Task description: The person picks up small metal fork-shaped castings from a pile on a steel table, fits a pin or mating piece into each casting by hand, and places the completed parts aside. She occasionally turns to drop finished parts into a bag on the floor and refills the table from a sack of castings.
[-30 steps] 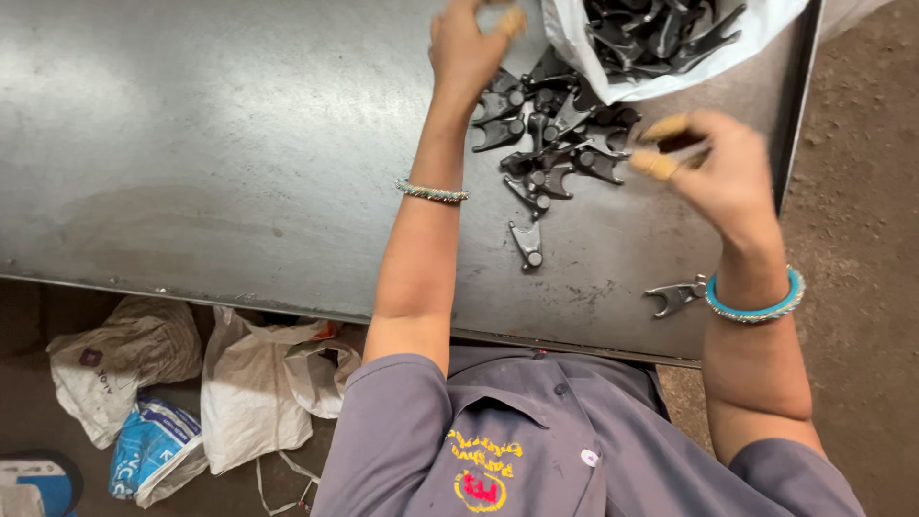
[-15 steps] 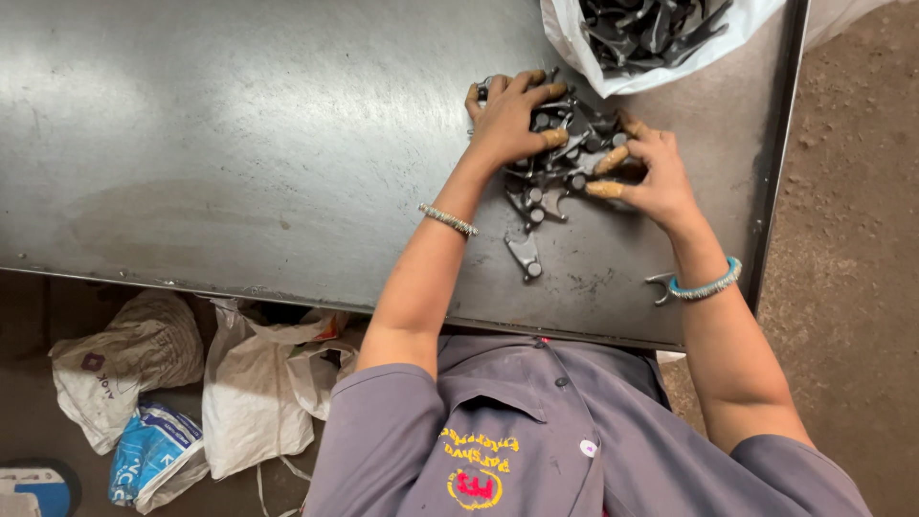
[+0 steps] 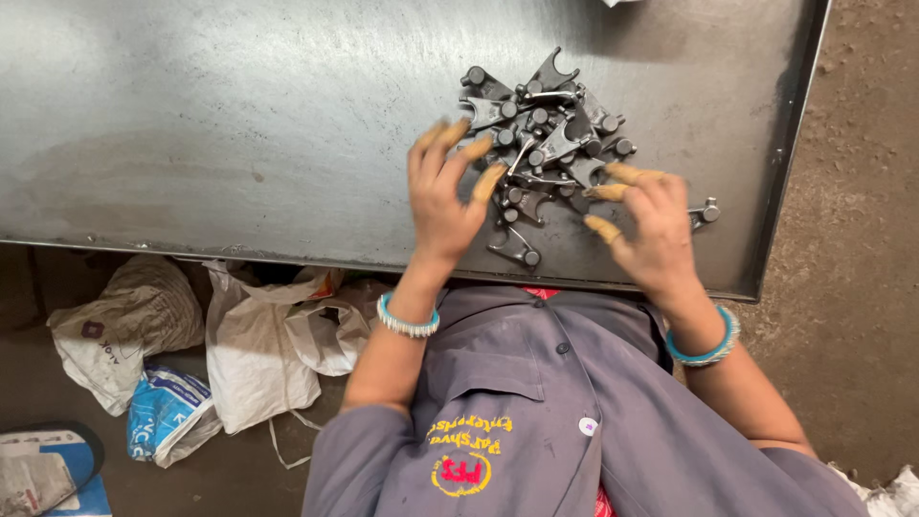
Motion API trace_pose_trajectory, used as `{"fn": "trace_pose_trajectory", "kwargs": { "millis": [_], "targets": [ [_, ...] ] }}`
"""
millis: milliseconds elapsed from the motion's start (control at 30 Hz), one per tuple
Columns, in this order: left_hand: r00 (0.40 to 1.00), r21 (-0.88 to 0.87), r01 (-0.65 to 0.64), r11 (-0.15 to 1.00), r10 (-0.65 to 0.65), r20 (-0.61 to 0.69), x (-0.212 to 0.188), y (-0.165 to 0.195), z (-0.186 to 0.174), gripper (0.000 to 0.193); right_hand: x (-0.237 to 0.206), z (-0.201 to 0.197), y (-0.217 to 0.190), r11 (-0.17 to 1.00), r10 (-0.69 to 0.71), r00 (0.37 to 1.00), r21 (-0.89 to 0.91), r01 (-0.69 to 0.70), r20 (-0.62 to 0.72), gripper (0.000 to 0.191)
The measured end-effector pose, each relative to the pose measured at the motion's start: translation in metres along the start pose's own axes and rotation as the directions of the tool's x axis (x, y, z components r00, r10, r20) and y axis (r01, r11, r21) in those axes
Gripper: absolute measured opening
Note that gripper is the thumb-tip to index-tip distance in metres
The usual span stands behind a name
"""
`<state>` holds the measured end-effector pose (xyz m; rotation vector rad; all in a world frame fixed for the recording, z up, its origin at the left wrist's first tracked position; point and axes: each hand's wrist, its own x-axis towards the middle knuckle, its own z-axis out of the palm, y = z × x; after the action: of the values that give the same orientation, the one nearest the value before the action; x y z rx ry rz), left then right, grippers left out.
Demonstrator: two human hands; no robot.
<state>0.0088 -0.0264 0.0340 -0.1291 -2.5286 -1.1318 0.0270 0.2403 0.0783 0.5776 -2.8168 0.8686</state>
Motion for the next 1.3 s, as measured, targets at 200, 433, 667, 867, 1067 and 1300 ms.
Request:
{"fn": "trace_pose_trajectory", "kwargs": {
  "millis": [200, 433, 667, 867, 1067, 1300],
  "targets": [
    [0.964, -0.019, 0.168, 0.986, -0.16, 0.214, -0.047, 0.036, -0.029, 0.095, 0.004, 0.041, -0.021, 1.0, 0.012, 0.998, -0.021, -0.013, -0.061, 0.045],
    [0.943, -0.013, 0.178, 0.984, -0.166, 0.289, -0.053, 0.037, 0.001, 0.116, -0.017, 0.032, -0.023, 0.995, 0.095, 0.994, 0.038, -0.097, 0.051, 0.04],
    [0.952, -0.005, 0.178, 0.984, -0.171, 0.253, -0.052, 0.029, 0.032, 0.115, -0.028, 0.03, -0.02, 0.998, 0.061, 0.998, -0.033, -0.061, 0.012, 0.043],
    [0.967, 0.045, 0.156, 0.987, -0.162, 0.197, -0.033, 0.028, 0.051, 0.116, -0.037, 0.037, 0.01, 0.832, 0.339, 0.94, 0.459, -0.311, 0.023, 0.041],
    [0.967, 0.026, 0.172, 0.985, -0.174, 0.187, -0.023, 0.028, 0.062, 0.118, -0.05, 0.041, 0.061, -0.148, 0.443, 0.85, 0.958, -0.245, 0.286, 0.044],
    [0.969, -0.026, 0.162, 0.987, -0.154, 0.191, -0.01, 0.035, 0.049, 0.113, -0.047, 0.033, 0.075, -0.356, 0.452, 0.779, 0.889, -0.289, 0.434, 0.039]
  ]
}}
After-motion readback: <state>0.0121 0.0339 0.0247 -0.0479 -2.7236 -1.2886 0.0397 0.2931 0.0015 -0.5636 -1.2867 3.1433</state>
